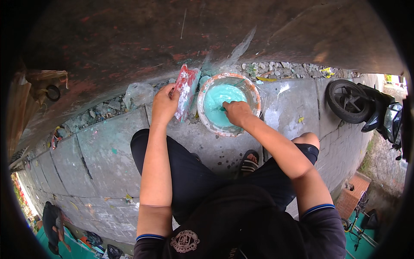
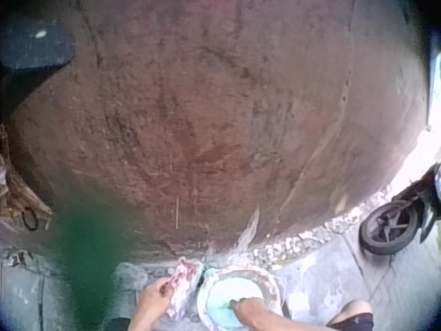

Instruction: The person mixes a green liquid in a bucket with a trowel, walks inside a house, and then pours water into a container using a small cup.

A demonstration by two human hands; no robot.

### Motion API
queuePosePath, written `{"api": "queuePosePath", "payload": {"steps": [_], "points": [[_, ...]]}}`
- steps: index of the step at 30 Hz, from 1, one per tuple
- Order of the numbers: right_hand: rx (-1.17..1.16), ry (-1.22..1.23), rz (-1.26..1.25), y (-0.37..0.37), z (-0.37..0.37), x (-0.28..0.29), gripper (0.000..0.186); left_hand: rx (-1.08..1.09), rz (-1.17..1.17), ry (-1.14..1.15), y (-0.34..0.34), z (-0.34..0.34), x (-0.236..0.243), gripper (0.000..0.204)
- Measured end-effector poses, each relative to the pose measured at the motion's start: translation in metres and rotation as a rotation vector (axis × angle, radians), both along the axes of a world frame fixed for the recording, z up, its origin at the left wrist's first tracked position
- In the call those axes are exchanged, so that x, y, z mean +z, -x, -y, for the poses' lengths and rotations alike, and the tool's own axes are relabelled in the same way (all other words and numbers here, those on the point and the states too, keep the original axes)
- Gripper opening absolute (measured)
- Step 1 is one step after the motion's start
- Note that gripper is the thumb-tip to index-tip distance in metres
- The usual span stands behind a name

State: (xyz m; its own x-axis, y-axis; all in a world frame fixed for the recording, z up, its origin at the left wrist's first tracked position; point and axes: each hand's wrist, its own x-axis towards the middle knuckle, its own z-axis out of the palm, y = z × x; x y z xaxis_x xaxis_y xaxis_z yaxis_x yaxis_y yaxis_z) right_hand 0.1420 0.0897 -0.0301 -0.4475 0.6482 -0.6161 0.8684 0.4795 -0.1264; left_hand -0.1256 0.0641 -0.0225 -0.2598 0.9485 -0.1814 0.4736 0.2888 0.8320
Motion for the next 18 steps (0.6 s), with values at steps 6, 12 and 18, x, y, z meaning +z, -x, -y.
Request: {"api": "queuePosePath", "payload": {"steps": [6, 12, 18], "points": [[0.061, -0.352, -0.232, -0.064, 0.008, 0.017, 0.030, 0.004, -0.001, -0.041, 0.000, 0.000, 0.001, 0.023], [-0.125, -0.414, -0.287, -0.070, 0.025, 0.041, 0.027, 0.077, -0.062, -0.242, -0.002, -0.002, 0.014, 0.020], [-0.285, -0.458, -0.412, -0.032, 0.022, 0.071, 0.026, 0.088, -0.100, -0.494, -0.007, -0.001, 0.042, 0.016]]}}
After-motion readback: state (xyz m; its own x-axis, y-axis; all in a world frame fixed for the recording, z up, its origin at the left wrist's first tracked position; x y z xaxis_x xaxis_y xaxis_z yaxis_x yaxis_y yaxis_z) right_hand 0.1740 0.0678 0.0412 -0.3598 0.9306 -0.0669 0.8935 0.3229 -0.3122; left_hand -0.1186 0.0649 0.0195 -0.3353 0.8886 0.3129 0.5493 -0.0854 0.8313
